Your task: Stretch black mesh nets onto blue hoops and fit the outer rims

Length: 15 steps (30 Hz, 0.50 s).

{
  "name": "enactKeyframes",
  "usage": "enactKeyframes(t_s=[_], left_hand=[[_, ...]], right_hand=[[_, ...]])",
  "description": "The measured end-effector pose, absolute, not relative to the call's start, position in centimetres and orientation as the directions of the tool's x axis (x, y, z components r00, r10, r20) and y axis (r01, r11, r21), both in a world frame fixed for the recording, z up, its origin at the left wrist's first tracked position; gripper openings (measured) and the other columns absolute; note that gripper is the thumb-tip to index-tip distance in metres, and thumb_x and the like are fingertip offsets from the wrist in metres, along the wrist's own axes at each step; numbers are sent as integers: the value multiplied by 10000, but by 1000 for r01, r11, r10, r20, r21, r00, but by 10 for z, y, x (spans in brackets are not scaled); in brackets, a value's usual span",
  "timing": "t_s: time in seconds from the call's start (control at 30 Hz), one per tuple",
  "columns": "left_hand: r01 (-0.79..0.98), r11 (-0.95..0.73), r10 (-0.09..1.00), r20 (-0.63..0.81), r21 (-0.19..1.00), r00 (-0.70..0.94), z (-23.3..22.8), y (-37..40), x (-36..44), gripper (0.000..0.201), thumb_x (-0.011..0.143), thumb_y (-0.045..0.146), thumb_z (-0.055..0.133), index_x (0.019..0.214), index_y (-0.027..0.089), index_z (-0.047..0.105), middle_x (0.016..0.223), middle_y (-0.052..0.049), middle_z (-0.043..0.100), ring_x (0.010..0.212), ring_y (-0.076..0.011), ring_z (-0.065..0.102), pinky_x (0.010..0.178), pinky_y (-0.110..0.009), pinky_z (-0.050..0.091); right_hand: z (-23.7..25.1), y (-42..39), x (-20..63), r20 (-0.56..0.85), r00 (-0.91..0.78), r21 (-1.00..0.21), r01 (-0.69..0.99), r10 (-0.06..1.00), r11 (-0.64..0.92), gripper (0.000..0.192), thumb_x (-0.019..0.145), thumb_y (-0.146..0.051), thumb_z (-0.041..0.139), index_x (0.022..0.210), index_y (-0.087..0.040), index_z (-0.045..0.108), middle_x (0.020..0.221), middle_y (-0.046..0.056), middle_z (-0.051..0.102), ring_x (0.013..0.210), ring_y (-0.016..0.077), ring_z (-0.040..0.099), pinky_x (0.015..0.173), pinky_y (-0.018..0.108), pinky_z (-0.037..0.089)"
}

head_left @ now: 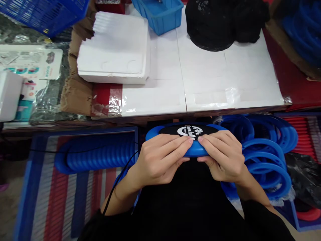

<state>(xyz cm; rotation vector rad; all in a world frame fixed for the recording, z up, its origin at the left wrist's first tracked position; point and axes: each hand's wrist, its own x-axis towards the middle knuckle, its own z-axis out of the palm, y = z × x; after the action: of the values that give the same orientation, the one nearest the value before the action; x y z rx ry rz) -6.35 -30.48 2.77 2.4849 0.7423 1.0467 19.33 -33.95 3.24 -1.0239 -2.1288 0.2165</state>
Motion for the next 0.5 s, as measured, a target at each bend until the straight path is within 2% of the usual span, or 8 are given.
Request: enactKeyframes(t_s=[0.13,0.3,0.4,0.5], left_hand=[[318,-787,599,529,529,601,26,-301,-66,494,997,272,741,1478,196,658,1255,-139,818,1124,-306,797,941,-441,661],[230,-693,670,493,683,555,11,-285,-78,438,1022,283,706,1451,198,681,1271,-145,810,1116,-283,793,954,-415,650],[131,-638,699,500,759,511,0,-273,-85,396,1025,317,695,1402,195,707,1233,-138,819,1104,-288,788,958,-435,645],[154,-615,692,436,773,575,2,-266,-83,408,1003,321,725,1387,185,694,1237,-139,810,1110,-283,780,971,-426,633]], right_hand=[[35,-336,193,520,-409,-447,618,750,647,511,976,-329,790,1454,-209,652,1165,115,831,981,302,768,857,464,575],[44,-328,219,358,-423,-481,680,832,553,615,979,-433,801,1505,-194,590,1226,147,801,1087,324,754,929,473,590],[41,-326,234,288,-456,-520,664,842,537,528,1005,-436,767,1441,-183,610,1181,145,787,1020,294,755,887,436,608],[32,-325,236,283,-487,-518,647,826,559,468,1029,-415,735,1406,-170,608,1135,141,779,961,277,746,832,410,610]])
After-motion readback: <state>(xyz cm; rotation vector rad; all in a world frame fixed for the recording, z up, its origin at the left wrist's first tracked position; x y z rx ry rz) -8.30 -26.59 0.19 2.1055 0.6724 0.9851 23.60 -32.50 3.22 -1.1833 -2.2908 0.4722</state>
